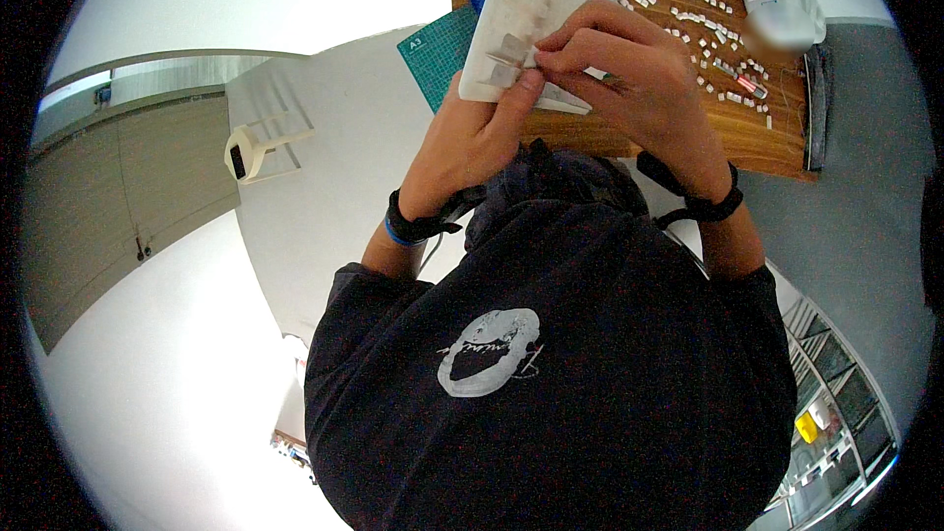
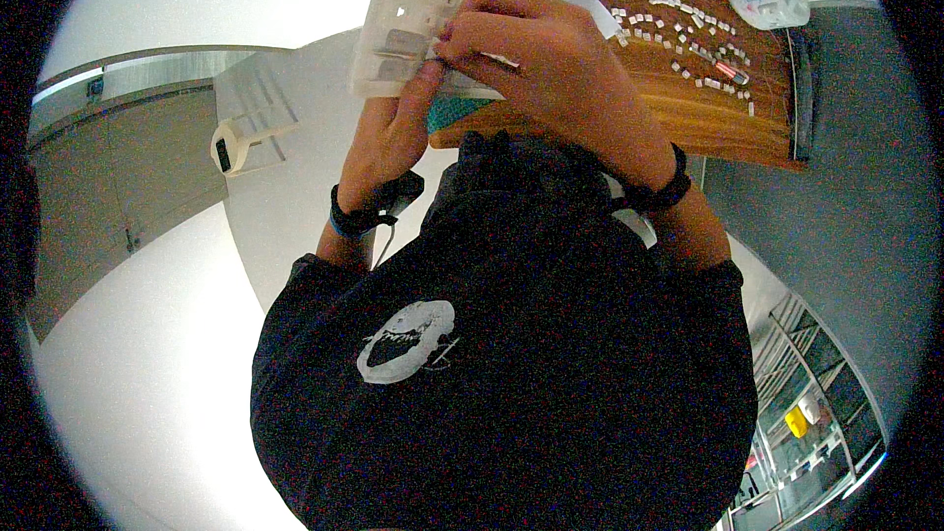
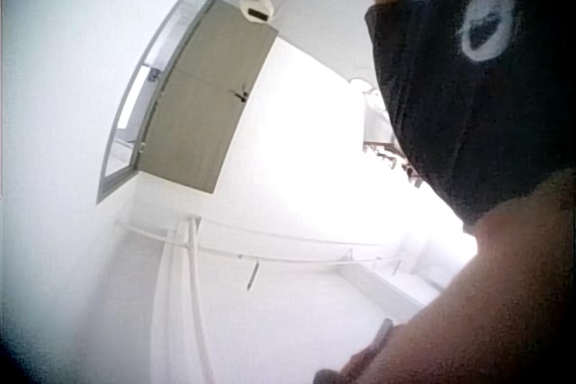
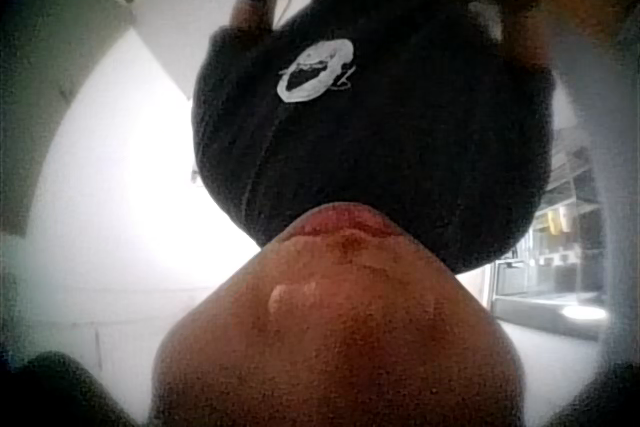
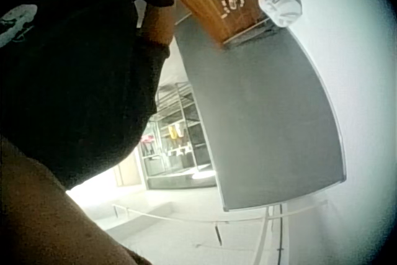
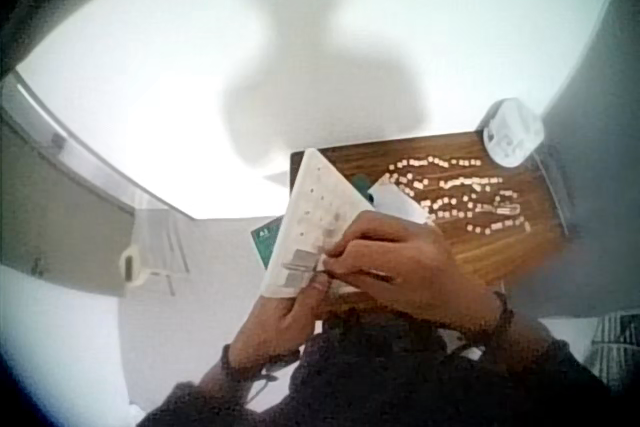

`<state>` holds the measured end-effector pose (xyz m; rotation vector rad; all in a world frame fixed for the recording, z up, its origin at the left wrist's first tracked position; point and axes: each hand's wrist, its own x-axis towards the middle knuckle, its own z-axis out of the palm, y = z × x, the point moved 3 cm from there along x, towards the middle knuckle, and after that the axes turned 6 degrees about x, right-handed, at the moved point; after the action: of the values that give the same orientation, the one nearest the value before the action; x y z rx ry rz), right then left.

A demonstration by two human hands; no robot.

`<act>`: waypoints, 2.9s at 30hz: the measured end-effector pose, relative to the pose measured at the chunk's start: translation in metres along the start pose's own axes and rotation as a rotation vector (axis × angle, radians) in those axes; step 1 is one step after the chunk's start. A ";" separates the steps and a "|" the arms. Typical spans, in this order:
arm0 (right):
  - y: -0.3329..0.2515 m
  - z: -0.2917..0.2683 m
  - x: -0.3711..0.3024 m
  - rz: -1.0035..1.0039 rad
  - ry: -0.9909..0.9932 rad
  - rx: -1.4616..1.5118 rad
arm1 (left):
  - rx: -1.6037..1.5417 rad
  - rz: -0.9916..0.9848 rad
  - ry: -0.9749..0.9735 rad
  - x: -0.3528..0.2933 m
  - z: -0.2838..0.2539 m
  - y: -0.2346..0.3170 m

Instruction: The person installs keycaps onto a white keyboard base, picking each keycap from a scattered pile on the table and pressing it into place. They occasionally lift the keyboard to inspect alignment and continue placing keycaps one by one.

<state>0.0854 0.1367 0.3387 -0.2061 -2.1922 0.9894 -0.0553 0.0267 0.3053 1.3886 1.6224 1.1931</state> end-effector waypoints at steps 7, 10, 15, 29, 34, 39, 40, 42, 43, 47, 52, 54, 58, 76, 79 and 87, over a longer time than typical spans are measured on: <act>0.007 0.000 -0.007 -0.014 -0.019 -0.095 | 0.104 0.023 -0.089 -0.001 0.004 0.006; 0.007 0.002 -0.010 0.008 -0.054 -0.160 | 0.076 0.033 -0.069 0.000 0.009 -0.002; 0.012 0.004 -0.009 -0.030 0.040 -0.052 | -0.151 -0.028 0.032 0.005 0.012 -0.020; 0.085 -0.058 -0.095 0.514 -0.112 -0.328 | -0.888 -0.348 0.176 0.030 0.019 -0.066; 0.098 -0.084 -0.114 0.538 -0.226 -0.572 | -1.024 -0.367 0.172 0.056 0.049 -0.055; 0.117 -0.114 -0.128 0.426 -0.162 -0.576 | -1.191 -0.368 0.185 0.068 0.086 -0.056; 0.119 -0.121 -0.132 0.400 -0.160 -0.566 | -1.189 -0.381 0.191 0.070 0.095 -0.057; 0.128 -0.130 -0.138 0.387 -0.192 -0.521 | -1.184 -0.406 0.208 0.075 0.113 -0.061; 0.132 -0.138 -0.137 0.376 -0.204 -0.513 | -1.157 -0.425 0.211 0.078 0.121 -0.061; 0.168 -0.149 -0.152 0.344 -0.229 -0.310 | -0.961 -0.472 0.223 0.088 0.150 -0.057; 0.217 -0.131 -0.159 0.209 -0.313 -0.194 | -0.837 -0.489 0.374 0.086 0.175 -0.051; 0.219 -0.131 -0.160 0.171 -0.305 -0.122 | -0.900 -0.446 0.493 0.084 0.170 -0.046; 0.240 -0.140 -0.183 0.293 -0.259 0.069 | -0.815 -0.429 0.665 0.076 0.158 -0.038; 0.418 -0.162 -0.377 0.781 -0.460 -0.358 | -0.948 -0.446 0.696 0.064 0.202 -0.051; 0.401 -0.173 -0.361 0.865 -0.404 -0.229 | -0.970 -0.468 0.624 0.061 0.205 -0.039; 0.331 -0.222 -0.275 0.635 0.120 -0.034 | -0.967 -0.382 0.635 0.064 0.212 -0.014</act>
<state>0.3893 0.3858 0.0560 -0.9966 -2.0654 1.2288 0.1206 0.1334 0.2227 0.0857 1.2557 1.8999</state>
